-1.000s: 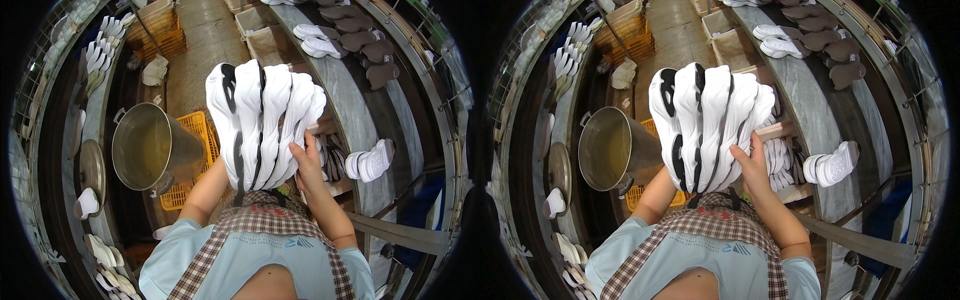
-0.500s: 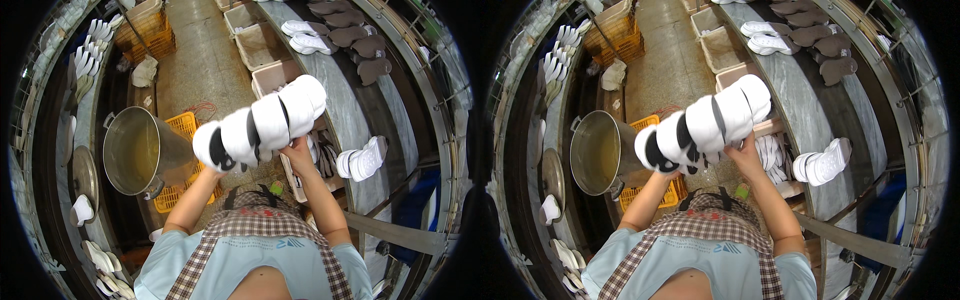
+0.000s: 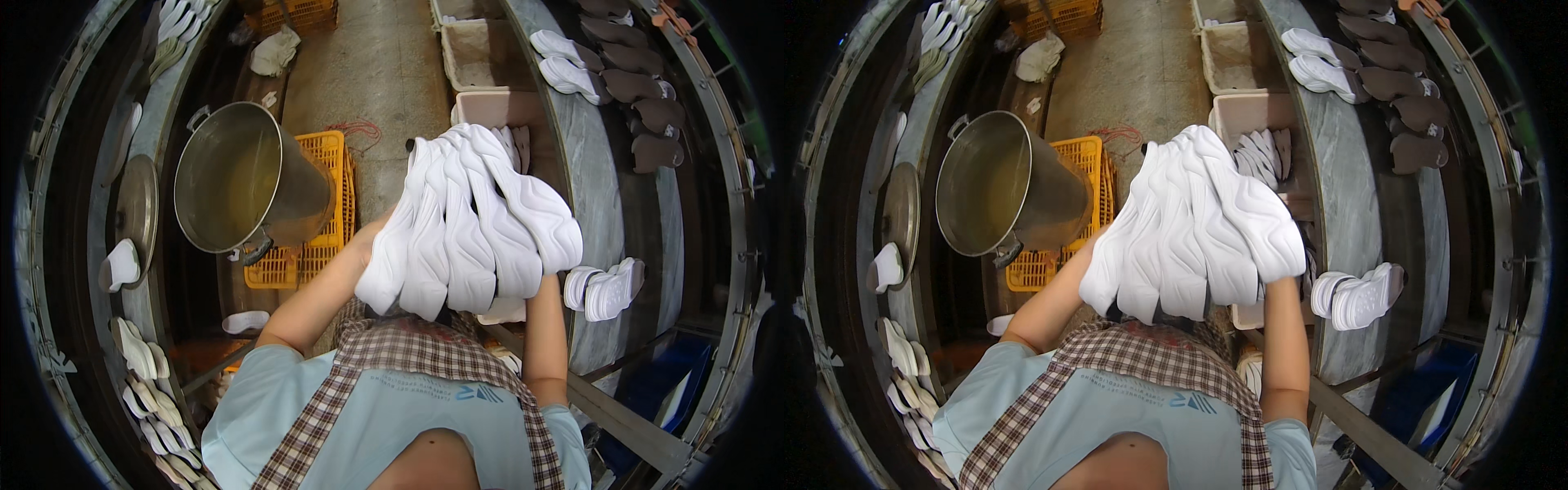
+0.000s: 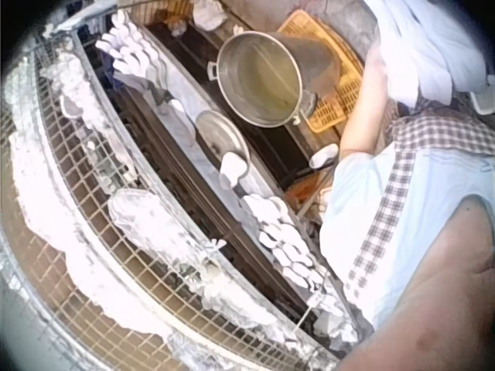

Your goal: The person repeatedly picks up white slipper-style shoes from a table and bins, turns them over to inspect the soles, and places them into a large fabric-lined bin. The person also moves slippers between bins and stacks them on the table.

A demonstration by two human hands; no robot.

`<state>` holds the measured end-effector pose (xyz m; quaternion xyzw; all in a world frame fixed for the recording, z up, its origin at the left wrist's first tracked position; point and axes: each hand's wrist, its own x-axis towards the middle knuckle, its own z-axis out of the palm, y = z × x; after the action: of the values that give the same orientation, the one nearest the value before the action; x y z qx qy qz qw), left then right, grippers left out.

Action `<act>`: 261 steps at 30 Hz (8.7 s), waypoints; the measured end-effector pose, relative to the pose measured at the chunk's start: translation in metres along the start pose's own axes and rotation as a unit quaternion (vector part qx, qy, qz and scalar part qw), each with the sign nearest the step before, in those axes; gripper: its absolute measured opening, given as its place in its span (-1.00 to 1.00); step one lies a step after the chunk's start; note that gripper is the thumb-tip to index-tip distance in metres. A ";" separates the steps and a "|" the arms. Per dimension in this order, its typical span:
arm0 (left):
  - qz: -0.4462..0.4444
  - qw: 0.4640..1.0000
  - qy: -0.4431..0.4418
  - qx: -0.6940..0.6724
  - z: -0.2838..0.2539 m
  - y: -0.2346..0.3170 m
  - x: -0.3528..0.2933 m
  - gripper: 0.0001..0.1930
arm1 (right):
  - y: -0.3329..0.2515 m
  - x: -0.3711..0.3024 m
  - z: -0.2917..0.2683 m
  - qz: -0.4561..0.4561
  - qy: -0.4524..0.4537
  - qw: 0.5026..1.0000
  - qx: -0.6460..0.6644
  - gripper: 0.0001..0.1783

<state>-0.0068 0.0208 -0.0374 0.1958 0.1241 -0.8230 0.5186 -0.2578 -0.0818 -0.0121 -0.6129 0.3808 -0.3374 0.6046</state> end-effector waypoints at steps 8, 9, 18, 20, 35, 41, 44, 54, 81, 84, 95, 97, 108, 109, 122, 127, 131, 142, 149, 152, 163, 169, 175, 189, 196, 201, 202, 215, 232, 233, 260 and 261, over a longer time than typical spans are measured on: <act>0.171 0.944 0.063 0.275 -0.010 0.027 0.009 -0.38 | 0.008 -0.004 -0.017 0.084 -0.022 0.992 0.095 -0.58; 0.163 0.952 0.057 0.252 -0.012 0.028 0.009 -0.36 | 0.014 -0.004 -0.017 0.126 -0.008 0.979 0.157 -0.59; 0.166 0.936 0.121 0.285 -0.027 0.030 0.009 -0.23 | 0.057 -0.003 -0.018 0.221 -0.056 0.902 0.366 -0.66; 0.160 0.916 0.179 0.322 -0.038 0.027 0.010 -0.19 | 0.076 0.002 -0.017 0.299 -0.049 0.888 0.345 -0.64; 0.013 0.919 0.219 0.328 -0.137 -0.071 0.137 0.08 | 0.289 -0.009 -0.062 0.472 -0.068 0.877 0.063 -0.24; 0.162 0.818 0.116 0.540 -0.201 -0.174 0.279 -0.33 | 0.377 -0.055 -0.203 0.379 0.170 0.910 -0.004 -0.19; 0.177 0.806 0.059 0.562 -0.227 -0.225 0.366 -0.42 | 0.414 -0.078 -0.285 0.320 0.258 0.906 -0.098 -0.11; -0.134 0.533 0.093 0.831 -0.327 -0.347 0.540 -0.57 | 0.532 -0.078 -0.388 0.371 0.251 0.712 -0.541 -0.29; 0.116 0.767 0.086 0.626 -0.271 -0.150 0.287 -0.61 | 0.593 -0.012 -0.240 0.574 0.212 0.577 -0.541 0.15; 0.138 0.727 0.099 0.665 -0.249 -0.106 0.258 -0.63 | 0.537 0.000 -0.206 0.332 0.282 0.715 -0.546 -0.11; 0.402 0.670 0.101 0.616 -0.066 0.046 0.187 -0.55 | 0.145 0.046 0.016 -0.053 0.152 0.961 -0.224 -0.77; 0.420 0.664 0.076 0.614 -0.038 0.056 0.171 -0.54 | 0.073 0.047 0.019 -0.138 0.186 0.943 -0.241 -0.77; 0.308 0.539 -0.054 0.782 0.066 0.072 0.176 -0.41 | -0.003 0.181 -0.312 -0.102 0.673 0.713 -0.168 -0.64; 0.289 0.510 -0.042 0.809 0.071 0.079 0.182 -0.38 | -0.001 0.195 -0.341 -0.084 0.611 0.780 -0.107 -0.74; 0.145 0.510 -0.039 0.847 0.087 0.132 0.285 -0.41 | -0.003 0.185 -0.454 -0.123 0.514 0.814 0.239 -0.88; 0.105 0.517 -0.088 0.845 0.093 0.165 0.336 -0.41 | 0.010 0.116 -0.401 0.194 0.594 0.769 0.135 -0.74; 0.080 0.467 -0.192 0.859 0.116 0.200 0.367 -0.42 | 0.041 0.136 -0.377 0.146 0.597 0.763 0.200 -0.59; -0.013 0.440 -0.220 0.870 0.148 0.290 0.416 -0.52 | 0.046 0.142 -0.400 -0.109 0.616 0.708 0.327 -0.67; 0.093 0.517 -0.250 0.813 0.200 0.266 0.411 -0.68 | 0.039 0.220 -0.415 0.182 0.663 0.694 0.214 -0.33; 0.208 0.539 -0.323 0.750 0.238 0.235 0.422 -0.66 | 0.033 0.241 -0.417 0.153 0.617 0.724 0.267 -0.23; 0.250 0.366 -0.197 0.874 0.350 0.056 0.603 -0.26 | 0.013 0.147 -0.304 -0.063 0.642 0.688 0.333 -0.47; 0.283 0.311 -0.137 0.897 0.349 0.033 0.651 -0.44 | -0.002 0.088 -0.214 -0.008 0.606 0.716 0.346 -0.76; 0.190 0.375 -0.239 0.875 0.353 -0.008 0.622 -0.73 | -0.009 0.079 -0.179 -0.042 0.639 0.676 0.365 -0.72; 0.088 0.590 -0.232 0.768 0.221 0.000 0.465 -0.35 | -0.018 0.122 -0.148 -0.115 0.559 0.731 0.375 -0.66; 0.131 0.618 -0.342 0.696 0.238 0.008 0.470 -0.13 | -0.006 0.168 -0.158 0.075 0.588 0.804 -0.041 -0.45; -0.095 0.750 -0.379 0.534 0.242 0.012 0.472 -0.29 | -0.006 0.166 -0.179 0.114 0.617 0.772 -0.105 -0.27; -0.094 0.765 -0.363 0.524 0.242 0.014 0.468 -0.28 | -0.005 0.168 -0.179 0.108 0.600 0.789 0.076 -0.02; 0.113 0.662 -0.318 0.669 0.259 0.055 0.484 -0.26 | -0.017 0.181 -0.150 0.068 0.649 0.736 -0.179 -0.07; 0.062 0.533 -0.338 0.773 0.274 0.077 0.490 -0.28 | -0.022 -0.201 -0.118 0.360 0.793 0.385 -0.304 -0.79; 0.071 0.519 -0.339 0.782 0.276 0.077 0.491 -0.28 | -0.024 -0.205 -0.113 0.338 0.813 0.375 -0.289 -0.80; 0.040 0.580 -0.388 0.716 0.271 0.074 0.491 -0.50 | -0.021 -0.120 -0.062 0.262 0.658 0.670 0.224 0.03; 0.038 0.610 -0.356 0.707 0.270 0.072 0.493 -0.54 | -0.019 -0.117 -0.049 0.198 0.639 0.693 0.267 0.00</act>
<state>-0.1841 -0.5168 -0.0189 0.1981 -0.6984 -0.6393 0.2536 -0.3556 -0.0039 0.0145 0.0279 0.6819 -0.6077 0.4061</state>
